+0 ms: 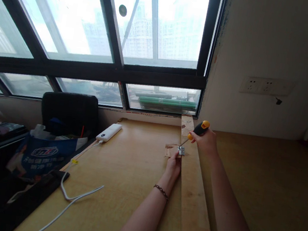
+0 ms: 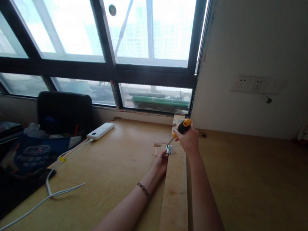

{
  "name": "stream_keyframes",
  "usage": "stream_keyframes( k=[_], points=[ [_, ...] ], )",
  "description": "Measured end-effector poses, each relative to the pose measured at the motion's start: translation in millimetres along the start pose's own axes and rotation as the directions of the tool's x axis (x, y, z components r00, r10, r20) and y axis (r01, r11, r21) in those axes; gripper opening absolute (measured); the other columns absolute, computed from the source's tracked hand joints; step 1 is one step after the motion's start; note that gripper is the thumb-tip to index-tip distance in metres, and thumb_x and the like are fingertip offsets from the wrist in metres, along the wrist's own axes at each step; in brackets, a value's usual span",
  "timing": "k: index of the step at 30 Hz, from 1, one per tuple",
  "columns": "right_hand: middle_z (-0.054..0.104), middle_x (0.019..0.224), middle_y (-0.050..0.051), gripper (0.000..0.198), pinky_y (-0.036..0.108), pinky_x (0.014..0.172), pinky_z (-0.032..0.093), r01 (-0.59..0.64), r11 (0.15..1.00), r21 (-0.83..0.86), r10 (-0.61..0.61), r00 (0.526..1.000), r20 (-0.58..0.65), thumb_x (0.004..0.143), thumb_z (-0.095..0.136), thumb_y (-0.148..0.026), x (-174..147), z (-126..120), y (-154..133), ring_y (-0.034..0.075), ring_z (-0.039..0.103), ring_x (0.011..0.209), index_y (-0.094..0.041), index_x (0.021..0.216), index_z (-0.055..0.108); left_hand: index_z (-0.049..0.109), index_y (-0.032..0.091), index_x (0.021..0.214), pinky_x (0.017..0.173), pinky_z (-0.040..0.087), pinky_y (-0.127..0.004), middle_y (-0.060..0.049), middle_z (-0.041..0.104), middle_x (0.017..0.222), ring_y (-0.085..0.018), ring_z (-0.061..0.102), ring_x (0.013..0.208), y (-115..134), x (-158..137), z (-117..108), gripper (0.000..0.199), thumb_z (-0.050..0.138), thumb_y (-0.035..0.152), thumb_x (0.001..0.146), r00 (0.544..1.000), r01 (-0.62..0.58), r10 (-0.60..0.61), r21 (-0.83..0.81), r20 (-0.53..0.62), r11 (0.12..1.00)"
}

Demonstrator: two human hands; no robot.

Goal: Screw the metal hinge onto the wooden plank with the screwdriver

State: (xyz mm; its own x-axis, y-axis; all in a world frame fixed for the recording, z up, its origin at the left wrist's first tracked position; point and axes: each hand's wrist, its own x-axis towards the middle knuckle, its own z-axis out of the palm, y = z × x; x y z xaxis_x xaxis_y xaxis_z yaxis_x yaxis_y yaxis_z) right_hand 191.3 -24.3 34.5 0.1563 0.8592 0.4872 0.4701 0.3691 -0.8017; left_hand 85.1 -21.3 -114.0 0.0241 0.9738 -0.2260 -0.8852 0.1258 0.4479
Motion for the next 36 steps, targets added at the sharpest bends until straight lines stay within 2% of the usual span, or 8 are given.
stream_keyframes(
  k=[4,7,15,20,25,27,32,36],
  points=[
    [0.066,0.071,0.006,0.037,0.031,0.044,0.054,-0.124,0.963,0.240,0.083,0.981,0.175,0.054,0.073,-0.033,0.1,-5.6,-2.0,0.021,0.063,0.051,-0.018,0.078,0.050,0.062,0.014,0.080,0.088,0.043,-0.034,-0.006,0.067,0.083,-0.019,0.061,0.085,0.4,-0.5,-0.1,0.013,0.058,0.016,0.068,1.000,-0.004,0.004,-0.012,0.021,1.000],
    [0.066,0.070,0.005,0.032,0.033,0.051,0.056,-0.140,0.953,0.267,0.063,0.959,0.278,0.055,0.072,-0.031,-0.2,-9.3,-3.7,0.022,0.065,0.057,-0.018,0.077,0.053,0.062,0.014,0.080,0.087,0.043,-0.034,-0.006,0.067,0.083,-0.018,0.062,0.082,1.1,-1.3,0.4,0.013,0.058,0.016,0.068,1.000,0.013,-0.012,-0.017,0.024,1.000],
    [0.063,0.057,0.004,0.034,0.035,0.058,0.052,0.080,0.976,-0.204,-0.090,0.995,-0.040,0.056,0.070,-0.044,1.3,0.6,-1.1,0.024,0.064,0.059,-0.018,0.070,0.053,0.062,0.012,0.078,0.085,0.044,-0.032,-0.006,0.067,0.078,-0.018,0.062,0.080,2.4,-0.3,0.6,0.012,0.056,0.015,0.068,0.999,0.049,-0.049,-0.031,0.008,0.998],
    [0.065,0.064,0.004,0.034,0.028,0.042,0.051,-0.095,0.992,0.083,0.088,0.992,0.093,0.059,0.069,-0.038,0.8,-0.1,-1.9,0.019,0.062,0.047,-0.017,0.078,0.051,0.062,0.011,0.080,0.083,0.045,-0.030,-0.006,0.067,0.079,-0.017,0.063,0.077,2.5,0.4,0.6,0.016,0.058,0.014,0.066,0.999,0.032,-0.032,-0.042,0.004,0.999],
    [0.067,0.077,0.005,0.033,0.030,0.051,0.056,-0.206,0.919,0.337,0.119,0.958,0.261,0.055,0.073,-0.026,2.4,-4.5,1.4,0.020,0.065,0.056,-0.018,0.079,0.051,0.062,0.011,0.079,0.079,0.046,-0.027,-0.006,0.067,0.077,-0.015,0.063,0.073,2.2,0.6,-0.3,0.015,0.059,0.013,0.065,0.999,0.038,-0.038,-0.055,-0.011,0.998],
    [0.067,0.074,0.006,0.032,0.031,0.052,0.055,-0.178,0.945,0.276,0.117,0.968,0.223,0.054,0.073,-0.028,3.3,-3.6,4.6,0.021,0.065,0.058,-0.017,0.077,0.053,0.062,0.011,0.079,0.078,0.047,-0.027,-0.006,0.067,0.077,-0.015,0.063,0.072,2.0,0.7,-0.9,0.015,0.060,0.014,0.064,0.999,0.030,-0.030,-0.050,-0.009,0.998],
    [0.066,0.067,0.008,0.034,0.031,0.055,0.052,-0.022,0.984,-0.177,0.002,0.994,-0.110,0.056,0.070,-0.044,2.9,4.1,9.2,0.025,0.065,0.064,-0.017,0.072,0.055,0.062,0.012,0.079,0.077,0.047,-0.028,-0.006,0.067,0.077,-0.016,0.063,0.074,2.1,0.8,-2.0,0.017,0.062,0.014,0.062,1.000,-0.016,0.015,-0.026,-0.016,1.000],
    [0.067,0.071,0.008,0.035,0.027,0.047,0.050,-0.042,0.987,-0.155,0.023,0.992,-0.124,0.062,0.065,-0.044,0.5,9.0,6.8,0.022,0.065,0.058,-0.016,0.079,0.054,0.062,0.011,0.078,0.076,0.047,-0.027,-0.006,0.067,0.077,-0.015,0.063,0.072,2.1,0.1,-1.1,0.016,0.061,0.015,0.063,1.000,0.001,-0.001,-0.033,-0.010,0.999]
  ],
)
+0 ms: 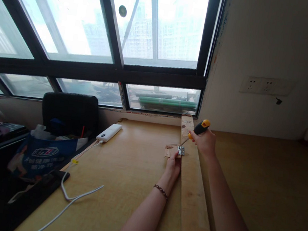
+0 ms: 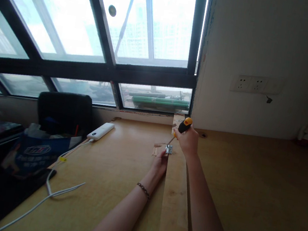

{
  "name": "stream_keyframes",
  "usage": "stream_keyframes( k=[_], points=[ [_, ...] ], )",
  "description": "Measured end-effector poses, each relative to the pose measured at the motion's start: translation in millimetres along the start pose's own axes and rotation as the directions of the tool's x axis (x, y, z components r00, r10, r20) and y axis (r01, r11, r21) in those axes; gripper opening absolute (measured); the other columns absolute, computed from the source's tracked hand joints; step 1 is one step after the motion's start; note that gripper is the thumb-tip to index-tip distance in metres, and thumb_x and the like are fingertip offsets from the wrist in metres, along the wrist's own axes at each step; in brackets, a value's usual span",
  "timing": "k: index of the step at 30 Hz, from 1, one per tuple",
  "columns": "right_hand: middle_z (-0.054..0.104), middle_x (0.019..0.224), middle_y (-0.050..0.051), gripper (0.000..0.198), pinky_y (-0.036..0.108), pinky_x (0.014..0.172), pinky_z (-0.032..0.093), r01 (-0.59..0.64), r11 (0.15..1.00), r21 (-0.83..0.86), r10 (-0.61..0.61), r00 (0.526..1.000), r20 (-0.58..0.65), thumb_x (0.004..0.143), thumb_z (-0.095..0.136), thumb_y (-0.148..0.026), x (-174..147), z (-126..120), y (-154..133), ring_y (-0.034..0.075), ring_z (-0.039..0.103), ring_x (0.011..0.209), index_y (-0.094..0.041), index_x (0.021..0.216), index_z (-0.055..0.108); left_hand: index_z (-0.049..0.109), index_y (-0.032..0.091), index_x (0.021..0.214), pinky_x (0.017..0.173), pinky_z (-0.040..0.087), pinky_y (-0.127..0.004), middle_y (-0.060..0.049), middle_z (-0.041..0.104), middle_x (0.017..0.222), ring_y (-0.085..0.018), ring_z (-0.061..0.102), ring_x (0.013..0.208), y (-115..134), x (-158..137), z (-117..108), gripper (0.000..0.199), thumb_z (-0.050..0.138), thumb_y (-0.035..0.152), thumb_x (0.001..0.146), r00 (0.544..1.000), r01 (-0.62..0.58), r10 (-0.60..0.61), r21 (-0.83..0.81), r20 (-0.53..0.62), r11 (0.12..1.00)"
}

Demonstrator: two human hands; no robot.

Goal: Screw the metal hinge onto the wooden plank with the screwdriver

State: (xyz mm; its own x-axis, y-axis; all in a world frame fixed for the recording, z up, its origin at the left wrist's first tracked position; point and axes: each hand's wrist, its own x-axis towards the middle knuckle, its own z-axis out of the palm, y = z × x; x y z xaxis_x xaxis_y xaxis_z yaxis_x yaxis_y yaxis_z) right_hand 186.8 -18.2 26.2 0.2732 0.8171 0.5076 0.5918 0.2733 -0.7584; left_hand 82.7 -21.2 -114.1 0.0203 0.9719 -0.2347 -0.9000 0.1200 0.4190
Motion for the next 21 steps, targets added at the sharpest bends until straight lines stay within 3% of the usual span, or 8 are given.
stream_keyframes(
  k=[5,9,13,17,21],
  points=[
    [0.066,0.067,0.006,0.031,0.023,0.038,0.048,-0.095,0.974,0.207,0.077,0.992,0.097,0.063,0.065,-0.039,-1.7,-1.8,-5.8,0.018,0.061,0.045,-0.016,0.079,0.052,0.061,0.011,0.078,0.073,0.048,-0.026,-0.007,0.067,0.077,-0.015,0.063,0.072,1.6,-0.5,2.0,0.014,0.058,0.013,0.065,1.000,0.001,-0.001,-0.003,-0.010,1.000],
    [0.063,0.058,0.004,0.031,0.022,0.037,0.047,-0.106,0.979,0.174,0.102,0.994,0.033,0.061,0.067,-0.039,0.3,-10.5,-8.2,0.017,0.059,0.040,-0.016,0.076,0.051,0.060,0.010,0.073,0.066,0.049,-0.025,-0.007,0.066,0.073,-0.014,0.061,0.064,6.5,2.2,1.0,0.009,0.058,0.011,0.065,0.999,-0.003,0.005,0.053,-0.039,0.999],
    [0.058,0.047,0.000,0.032,0.022,0.034,0.046,-0.161,0.972,0.173,0.149,0.986,0.078,0.059,0.068,-0.041,3.5,-17.9,-7.4,0.018,0.058,0.038,-0.016,0.070,0.052,0.059,0.010,0.074,0.059,0.049,-0.022,-0.007,0.065,0.073,-0.012,0.060,0.060,10.8,5.5,-1.4,0.010,0.058,0.011,0.065,0.998,0.027,-0.017,0.146,-0.065,0.989],
    [0.058,0.047,-0.001,0.029,0.022,0.034,0.047,-0.196,0.960,0.202,0.175,0.977,0.120,0.059,0.067,-0.038,3.7,-19.3,-8.2,0.017,0.058,0.039,-0.017,0.070,0.051,0.059,0.010,0.080,0.057,0.049,-0.023,-0.007,0.065,0.073,-0.013,0.060,0.058,13.0,5.5,-3.8,0.016,0.061,0.017,0.065,0.996,-0.004,0.033,0.331,-0.084,0.944],
    [0.057,0.046,-0.002,0.026,0.023,0.035,0.047,-0.207,0.959,0.192,0.185,0.974,0.129,0.059,0.067,-0.035,1.7,-19.9,-13.7,0.017,0.058,0.039,-0.017,0.071,0.052,0.060,0.011,0.083,0.055,0.051,-0.029,-0.008,0.064,0.069,-0.017,0.061,0.058,18.5,2.3,-5.2,0.024,0.064,0.028,0.065,0.989,-0.063,0.130,0.581,-0.075,0.811]
  ],
)
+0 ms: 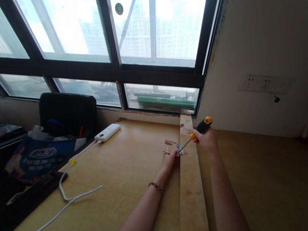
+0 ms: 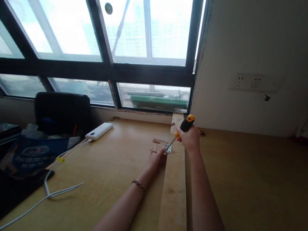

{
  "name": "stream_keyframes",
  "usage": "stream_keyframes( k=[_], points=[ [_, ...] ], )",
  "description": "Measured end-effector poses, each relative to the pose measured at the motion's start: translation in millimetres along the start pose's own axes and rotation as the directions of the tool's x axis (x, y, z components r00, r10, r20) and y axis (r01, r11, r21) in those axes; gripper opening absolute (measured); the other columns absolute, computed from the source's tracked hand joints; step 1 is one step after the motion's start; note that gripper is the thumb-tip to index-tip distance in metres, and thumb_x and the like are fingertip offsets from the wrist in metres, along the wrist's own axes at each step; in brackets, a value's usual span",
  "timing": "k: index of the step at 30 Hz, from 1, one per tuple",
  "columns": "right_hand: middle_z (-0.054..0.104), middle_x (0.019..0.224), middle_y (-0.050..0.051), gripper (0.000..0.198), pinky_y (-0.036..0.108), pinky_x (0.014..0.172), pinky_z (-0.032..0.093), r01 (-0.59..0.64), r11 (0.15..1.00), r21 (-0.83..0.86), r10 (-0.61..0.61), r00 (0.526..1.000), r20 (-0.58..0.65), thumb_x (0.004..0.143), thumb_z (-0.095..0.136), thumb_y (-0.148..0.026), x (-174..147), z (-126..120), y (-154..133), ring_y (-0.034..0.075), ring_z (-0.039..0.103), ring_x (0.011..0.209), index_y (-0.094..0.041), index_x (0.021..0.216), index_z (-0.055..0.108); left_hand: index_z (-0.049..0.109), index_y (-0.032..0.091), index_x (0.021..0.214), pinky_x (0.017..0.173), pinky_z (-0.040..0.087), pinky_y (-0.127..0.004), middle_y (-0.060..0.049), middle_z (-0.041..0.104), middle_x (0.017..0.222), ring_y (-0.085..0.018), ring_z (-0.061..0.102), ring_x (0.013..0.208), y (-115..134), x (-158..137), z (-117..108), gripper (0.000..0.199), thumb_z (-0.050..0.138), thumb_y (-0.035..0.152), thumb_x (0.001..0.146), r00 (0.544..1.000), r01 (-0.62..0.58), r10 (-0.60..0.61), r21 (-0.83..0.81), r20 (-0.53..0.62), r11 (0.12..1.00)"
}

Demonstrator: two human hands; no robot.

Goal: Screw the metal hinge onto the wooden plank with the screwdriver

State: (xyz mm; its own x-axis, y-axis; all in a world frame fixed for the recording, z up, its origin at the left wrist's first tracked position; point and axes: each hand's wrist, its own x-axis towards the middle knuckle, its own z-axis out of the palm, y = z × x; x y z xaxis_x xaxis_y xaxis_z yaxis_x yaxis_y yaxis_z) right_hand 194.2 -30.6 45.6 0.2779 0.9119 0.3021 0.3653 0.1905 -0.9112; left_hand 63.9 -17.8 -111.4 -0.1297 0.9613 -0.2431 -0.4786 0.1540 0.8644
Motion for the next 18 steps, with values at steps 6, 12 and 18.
stream_keyframes(
  k=[6,12,18],
  points=[
    [0.057,0.046,-0.002,0.026,0.024,0.036,0.049,-0.004,1.000,-0.009,0.004,1.000,0.007,0.059,0.068,-0.034,-0.7,1.4,-2.4,0.018,0.058,0.039,-0.017,0.070,0.052,0.062,0.013,0.072,0.048,0.050,-0.032,-0.010,0.063,0.060,-0.020,0.059,0.049,8.5,-4.0,-5.1,0.026,0.063,0.038,0.066,0.999,-0.033,0.032,0.242,0.005,0.970],
    [0.058,0.048,-0.001,0.023,0.025,0.036,0.049,0.006,1.000,0.002,-0.006,1.000,0.000,0.060,0.067,-0.031,0.9,2.9,0.9,0.018,0.058,0.039,-0.018,0.071,0.052,0.060,0.011,0.064,0.035,0.042,-0.025,-0.009,0.059,0.050,-0.015,0.052,0.035,7.3,0.7,-8.9,0.031,0.059,0.042,0.067,0.996,-0.079,0.065,0.324,0.055,0.943],
    [0.059,0.050,-0.001,0.027,0.025,0.036,0.049,0.000,1.000,0.004,0.000,1.000,0.006,0.059,0.069,-0.033,-0.4,1.6,-1.0,0.018,0.059,0.041,-0.017,0.072,0.052,0.059,0.010,0.072,0.035,0.040,-0.023,-0.007,0.060,0.053,-0.012,0.050,0.034,7.4,1.9,-8.2,0.029,0.060,0.039,0.067,0.993,-0.106,0.088,0.277,0.076,0.955]
  ],
)
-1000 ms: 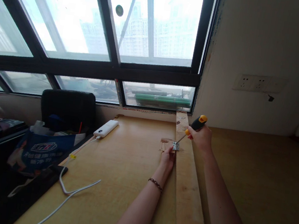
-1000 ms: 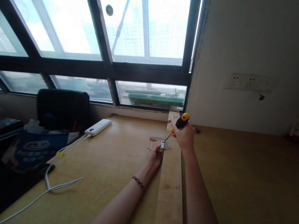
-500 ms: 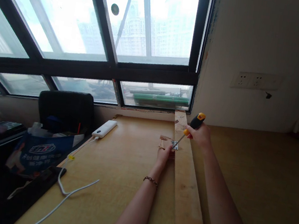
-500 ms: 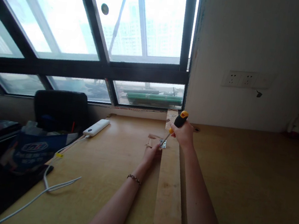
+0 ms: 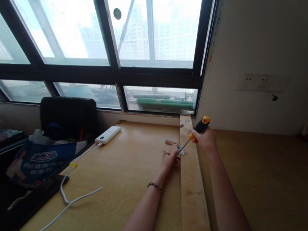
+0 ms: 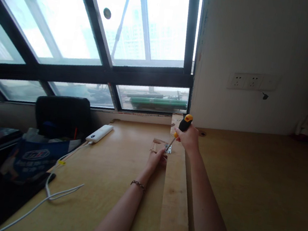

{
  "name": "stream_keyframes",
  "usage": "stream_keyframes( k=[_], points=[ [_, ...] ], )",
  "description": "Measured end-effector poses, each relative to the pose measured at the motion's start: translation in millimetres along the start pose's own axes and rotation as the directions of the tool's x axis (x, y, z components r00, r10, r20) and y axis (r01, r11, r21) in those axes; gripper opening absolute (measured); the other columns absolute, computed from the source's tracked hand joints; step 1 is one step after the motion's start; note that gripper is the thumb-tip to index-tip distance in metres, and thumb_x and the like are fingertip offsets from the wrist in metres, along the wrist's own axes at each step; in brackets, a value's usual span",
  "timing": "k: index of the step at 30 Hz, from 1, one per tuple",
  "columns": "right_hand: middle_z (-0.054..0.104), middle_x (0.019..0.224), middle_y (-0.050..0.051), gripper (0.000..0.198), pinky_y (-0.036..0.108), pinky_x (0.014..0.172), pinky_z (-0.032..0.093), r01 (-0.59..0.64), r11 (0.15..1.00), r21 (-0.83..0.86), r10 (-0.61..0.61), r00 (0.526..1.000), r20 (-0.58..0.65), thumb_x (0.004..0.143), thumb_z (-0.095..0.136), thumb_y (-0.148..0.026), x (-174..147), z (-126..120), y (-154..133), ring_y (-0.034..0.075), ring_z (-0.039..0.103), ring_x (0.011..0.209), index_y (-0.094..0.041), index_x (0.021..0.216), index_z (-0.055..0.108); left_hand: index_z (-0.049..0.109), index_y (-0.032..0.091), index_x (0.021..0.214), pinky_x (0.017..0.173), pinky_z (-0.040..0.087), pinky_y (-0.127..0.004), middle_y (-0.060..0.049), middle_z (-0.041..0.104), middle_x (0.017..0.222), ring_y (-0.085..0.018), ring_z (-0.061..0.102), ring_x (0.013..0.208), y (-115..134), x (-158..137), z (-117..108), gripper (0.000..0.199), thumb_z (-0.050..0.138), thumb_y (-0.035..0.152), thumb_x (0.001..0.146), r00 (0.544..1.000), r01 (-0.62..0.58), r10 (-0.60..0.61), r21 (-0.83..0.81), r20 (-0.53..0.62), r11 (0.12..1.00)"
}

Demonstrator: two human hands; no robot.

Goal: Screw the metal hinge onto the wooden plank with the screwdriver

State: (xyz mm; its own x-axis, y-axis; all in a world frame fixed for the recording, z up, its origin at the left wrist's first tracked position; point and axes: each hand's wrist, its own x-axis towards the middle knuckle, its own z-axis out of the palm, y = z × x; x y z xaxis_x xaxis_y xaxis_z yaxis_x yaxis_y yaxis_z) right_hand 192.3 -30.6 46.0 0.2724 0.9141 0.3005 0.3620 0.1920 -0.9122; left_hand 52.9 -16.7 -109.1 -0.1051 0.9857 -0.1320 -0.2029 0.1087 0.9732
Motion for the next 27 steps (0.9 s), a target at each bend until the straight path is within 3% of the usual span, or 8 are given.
stream_keyframes(
  k=[6,10,14,27],
  points=[
    [0.060,0.051,0.000,0.024,0.026,0.037,0.050,0.016,1.000,-0.014,-0.016,1.000,0.022,0.061,0.067,-0.030,-1.0,5.0,0.8,0.018,0.059,0.041,-0.017,0.073,0.052,0.058,0.011,0.063,0.028,0.029,-0.020,-0.010,0.063,0.058,-0.007,0.041,0.027,0.5,-2.3,-1.3,0.034,0.056,0.044,0.069,0.999,-0.050,0.049,0.089,0.013,0.995],
    [0.060,0.053,0.000,0.024,0.025,0.037,0.049,0.058,0.998,-0.027,-0.057,0.998,0.020,0.062,0.066,-0.031,-2.9,7.4,1.1,0.017,0.059,0.040,-0.017,0.075,0.050,0.060,0.011,0.067,0.027,0.022,-0.019,-0.009,0.063,0.058,-0.005,0.034,0.026,-3.8,0.2,-3.1,0.034,0.055,0.044,0.070,0.994,-0.111,0.109,0.095,0.025,0.989],
    [0.061,0.057,0.000,0.028,0.024,0.037,0.048,0.123,0.991,-0.060,-0.121,0.992,0.034,0.061,0.068,-0.031,-4.5,7.4,1.6,0.017,0.059,0.041,-0.018,0.077,0.048,0.060,0.012,0.072,0.029,0.021,-0.019,-0.008,0.063,0.058,-0.005,0.034,0.027,-5.2,1.6,-3.1,0.030,0.055,0.042,0.070,0.993,-0.116,0.115,0.068,0.026,0.991],
    [0.062,0.056,0.001,0.025,0.023,0.038,0.048,0.170,0.984,-0.046,-0.166,0.983,0.082,0.065,0.064,-0.035,-14.8,5.7,-8.0,0.017,0.060,0.042,-0.017,0.076,0.049,0.060,0.012,0.070,0.030,0.019,-0.018,-0.008,0.062,0.058,-0.004,0.034,0.028,-1.2,-0.4,-2.9,0.029,0.057,0.040,0.069,0.994,-0.098,0.098,-0.002,0.048,0.995]
  ],
)
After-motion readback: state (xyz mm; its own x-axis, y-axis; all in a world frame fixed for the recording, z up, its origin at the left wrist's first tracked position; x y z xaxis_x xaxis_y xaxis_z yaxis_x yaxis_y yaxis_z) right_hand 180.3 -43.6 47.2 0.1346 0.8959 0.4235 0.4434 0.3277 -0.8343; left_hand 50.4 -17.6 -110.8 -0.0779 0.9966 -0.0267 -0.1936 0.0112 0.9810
